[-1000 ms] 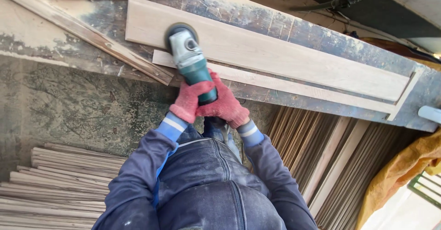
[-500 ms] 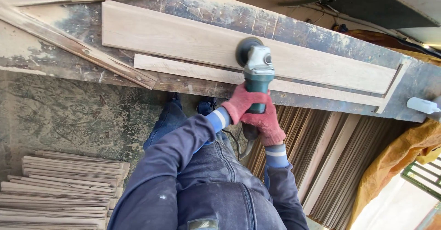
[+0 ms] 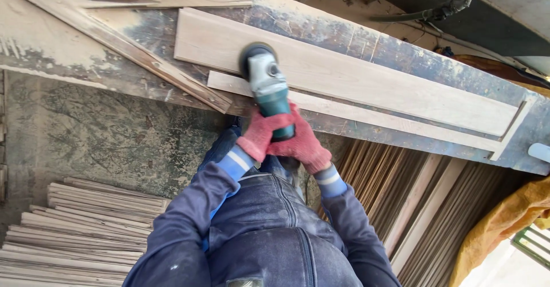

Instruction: Sanding a long piece of wood using a handheld power tool on a workbench.

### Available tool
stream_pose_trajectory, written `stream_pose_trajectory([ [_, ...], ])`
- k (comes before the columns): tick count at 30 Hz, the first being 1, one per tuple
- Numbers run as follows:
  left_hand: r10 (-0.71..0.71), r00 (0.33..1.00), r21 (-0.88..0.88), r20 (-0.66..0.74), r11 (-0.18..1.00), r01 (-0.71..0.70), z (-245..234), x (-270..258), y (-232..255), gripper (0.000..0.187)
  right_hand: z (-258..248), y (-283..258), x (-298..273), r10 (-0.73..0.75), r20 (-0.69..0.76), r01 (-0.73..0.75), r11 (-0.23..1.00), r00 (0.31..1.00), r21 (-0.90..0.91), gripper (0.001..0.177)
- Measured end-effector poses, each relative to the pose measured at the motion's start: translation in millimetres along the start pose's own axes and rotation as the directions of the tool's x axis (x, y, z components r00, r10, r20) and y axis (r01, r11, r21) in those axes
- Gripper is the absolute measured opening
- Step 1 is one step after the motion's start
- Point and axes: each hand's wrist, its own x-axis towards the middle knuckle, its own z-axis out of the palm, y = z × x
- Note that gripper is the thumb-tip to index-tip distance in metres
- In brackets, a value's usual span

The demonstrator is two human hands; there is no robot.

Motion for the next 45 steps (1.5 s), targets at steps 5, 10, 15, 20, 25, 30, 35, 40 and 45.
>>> stream_pose_trajectory([
  [5,-0.007,0.994,-0.136,-0.113,0.991,-0.009,-59,10,43,0.070,44,-12,40,0.011,0.163,0.003,0.996,0.987,-0.087,0.124],
  [10,0.145,0.974,-0.217,0.176,0.970,-0.105,-62,6,48,0.049,32,-39,41,0.030,0.187,-0.003,0.990,0.982,-0.142,0.122],
  [15,0.058,0.996,-0.062,0.062,0.997,-0.055,33,-8,34,0.048,-33,-17,14,0.098,0.088,-0.093,0.994,0.991,-0.061,0.116],
  [20,-0.053,0.969,0.087,0.240,0.996,0.033,102,21,-43,0.050,-110,44,-26,0.107,-0.168,-0.093,0.992,0.980,0.088,0.128],
  [25,-0.235,0.928,0.335,0.288,0.933,0.132,215,21,-121,0.055,-198,98,-78,0.186,-0.477,0.000,0.931,0.859,0.364,0.094],
  [30,-0.365,0.832,0.557,0.417,0.826,0.083,290,48,-229,0.058,-285,136,-126,0.209,-0.695,0.208,0.860,0.688,0.465,0.079],
  [35,-0.355,0.822,0.881,0.445,0.338,-0.331,352,52,-219,0.061,-345,134,-181,0.318,-0.769,0.371,0.732,0.555,0.571,0.069],
  [40,-0.079,0.659,0.448,0.748,-0.673,-0.589,397,44,-141,0.119,-369,177,-256,0.308,-0.850,0.562,0.646,0.427,0.517,0.065],
  [45,-0.231,0.788,0.426,0.571,-0.737,-0.524,428,63,-121,0.152,-344,194,-323,0.372,-0.875,0.670,0.568,0.310,0.479,0.073],
])
